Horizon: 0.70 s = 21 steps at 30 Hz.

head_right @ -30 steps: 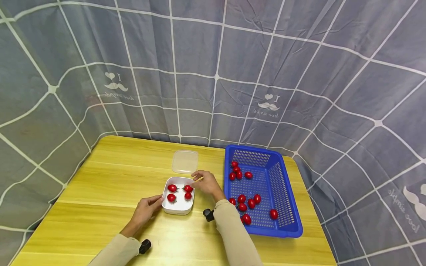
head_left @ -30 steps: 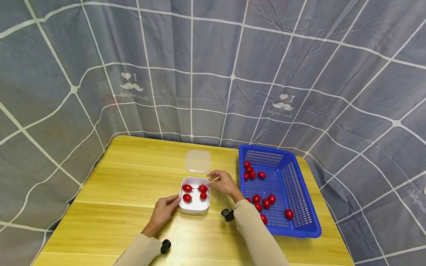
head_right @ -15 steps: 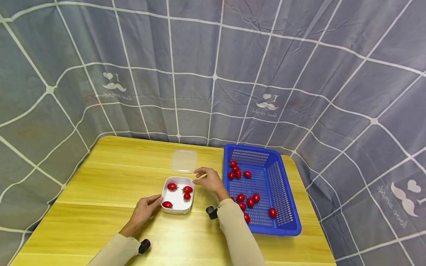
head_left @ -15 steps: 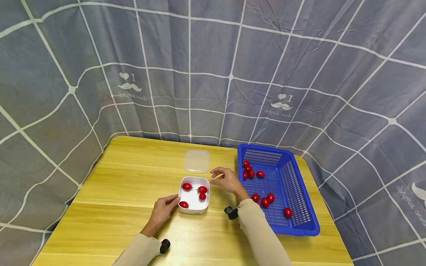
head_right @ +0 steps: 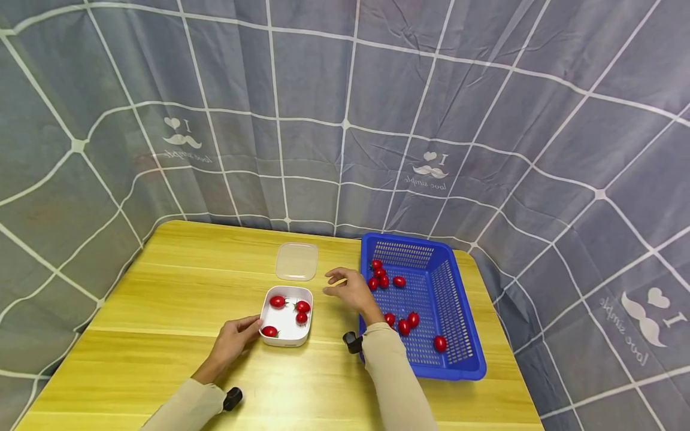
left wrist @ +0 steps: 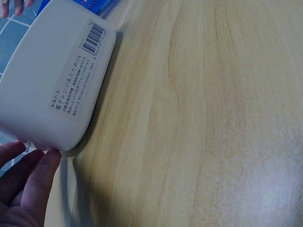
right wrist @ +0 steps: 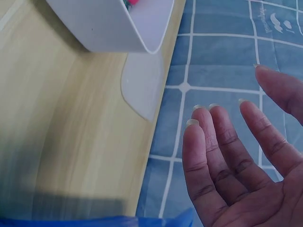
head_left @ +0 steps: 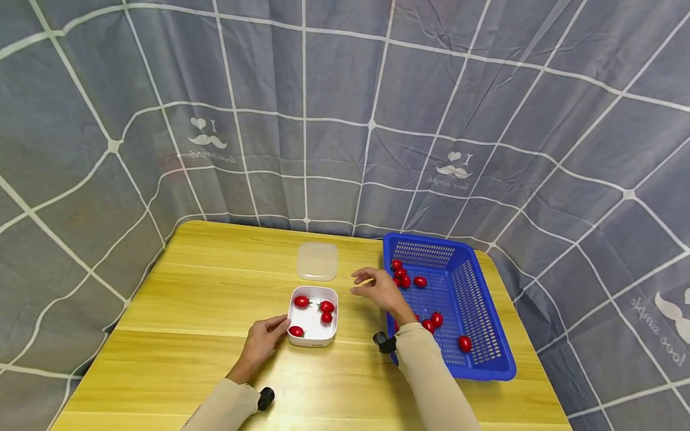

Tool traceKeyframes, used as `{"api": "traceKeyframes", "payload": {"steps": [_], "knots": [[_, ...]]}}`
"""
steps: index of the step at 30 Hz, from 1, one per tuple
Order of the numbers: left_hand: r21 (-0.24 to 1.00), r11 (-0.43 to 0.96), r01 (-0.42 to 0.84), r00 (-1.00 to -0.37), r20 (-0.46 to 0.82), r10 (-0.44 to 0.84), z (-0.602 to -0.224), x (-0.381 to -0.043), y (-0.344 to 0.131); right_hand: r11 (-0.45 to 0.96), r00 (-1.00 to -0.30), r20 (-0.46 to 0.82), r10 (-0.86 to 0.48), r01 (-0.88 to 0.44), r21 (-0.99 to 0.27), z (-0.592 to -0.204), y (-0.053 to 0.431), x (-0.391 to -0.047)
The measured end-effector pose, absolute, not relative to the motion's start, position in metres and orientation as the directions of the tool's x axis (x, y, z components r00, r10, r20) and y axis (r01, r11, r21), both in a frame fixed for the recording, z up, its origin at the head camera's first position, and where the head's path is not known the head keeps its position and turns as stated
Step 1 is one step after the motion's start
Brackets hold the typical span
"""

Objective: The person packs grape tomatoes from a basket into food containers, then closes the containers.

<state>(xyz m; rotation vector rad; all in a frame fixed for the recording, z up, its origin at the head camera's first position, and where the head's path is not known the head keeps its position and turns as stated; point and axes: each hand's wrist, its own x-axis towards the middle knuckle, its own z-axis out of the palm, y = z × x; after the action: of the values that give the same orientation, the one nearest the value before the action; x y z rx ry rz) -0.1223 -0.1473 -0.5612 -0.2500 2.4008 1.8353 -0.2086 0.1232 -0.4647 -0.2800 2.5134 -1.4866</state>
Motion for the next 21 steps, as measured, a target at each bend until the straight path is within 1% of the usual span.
{"api": "traceKeyframes", "payload": {"steps": [8,21], "knots": [[0.951,0.224,-0.214,-0.977,-0.206,-0.059,-0.562,-0.123,-0.146,0.429,-0.965,-0.071,-0.252,-0.045,-0.902,-0.462,0.138,-0.207],[0.95,0.228,-0.214,-0.977,-0.207,-0.057,-0.564,-0.124,-0.146,0.37,-0.973,-0.069,-0.22,-0.018,-0.929,-0.46,0.165,-0.207]]}}
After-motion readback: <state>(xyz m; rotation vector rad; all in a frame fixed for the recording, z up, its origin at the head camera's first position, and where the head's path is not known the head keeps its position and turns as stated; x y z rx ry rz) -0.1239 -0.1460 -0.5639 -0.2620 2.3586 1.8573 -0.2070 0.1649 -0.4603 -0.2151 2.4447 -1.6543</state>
